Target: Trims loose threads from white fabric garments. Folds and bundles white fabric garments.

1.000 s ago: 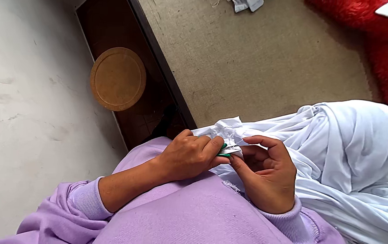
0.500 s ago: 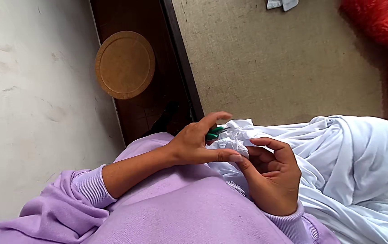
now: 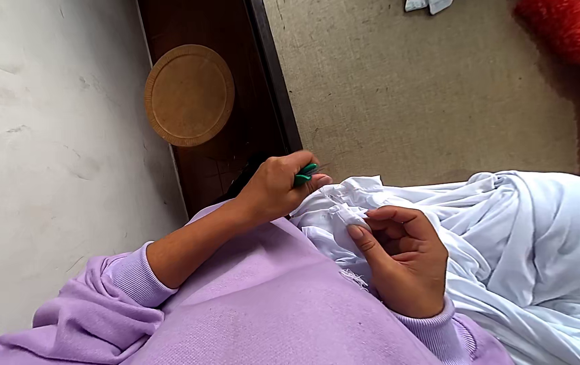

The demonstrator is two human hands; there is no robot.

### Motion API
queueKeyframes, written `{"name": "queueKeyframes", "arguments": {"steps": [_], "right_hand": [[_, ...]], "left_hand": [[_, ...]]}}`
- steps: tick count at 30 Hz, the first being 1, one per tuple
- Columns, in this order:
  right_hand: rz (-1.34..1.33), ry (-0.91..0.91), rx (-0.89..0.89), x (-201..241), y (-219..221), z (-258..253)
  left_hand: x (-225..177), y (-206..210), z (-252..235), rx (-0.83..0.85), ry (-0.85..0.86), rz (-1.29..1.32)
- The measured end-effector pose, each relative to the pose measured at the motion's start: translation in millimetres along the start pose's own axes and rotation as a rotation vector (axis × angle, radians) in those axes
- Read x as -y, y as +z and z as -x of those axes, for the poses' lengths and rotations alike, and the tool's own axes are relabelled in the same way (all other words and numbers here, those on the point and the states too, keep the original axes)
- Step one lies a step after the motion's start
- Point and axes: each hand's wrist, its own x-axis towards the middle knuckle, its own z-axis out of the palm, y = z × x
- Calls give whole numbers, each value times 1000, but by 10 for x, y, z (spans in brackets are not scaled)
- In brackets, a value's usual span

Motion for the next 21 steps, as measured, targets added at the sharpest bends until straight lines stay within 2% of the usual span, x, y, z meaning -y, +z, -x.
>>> {"name": "queueKeyframes", "arguments": {"steps": [3,6,10,21], "right_hand": [[-17,0,-30,10,-16,2],[-18,5,-46,22,-15,3],[-30,3,-53,32,-18,-7],[-32,-6,-30,63,-33,-9]], "left_hand": [[-223,-66,91,32,8,-271],[-363,-65,201,61,179,-434],[-353,52,287,145,383,-496],[-286,199,237,95,463,-504]]}}
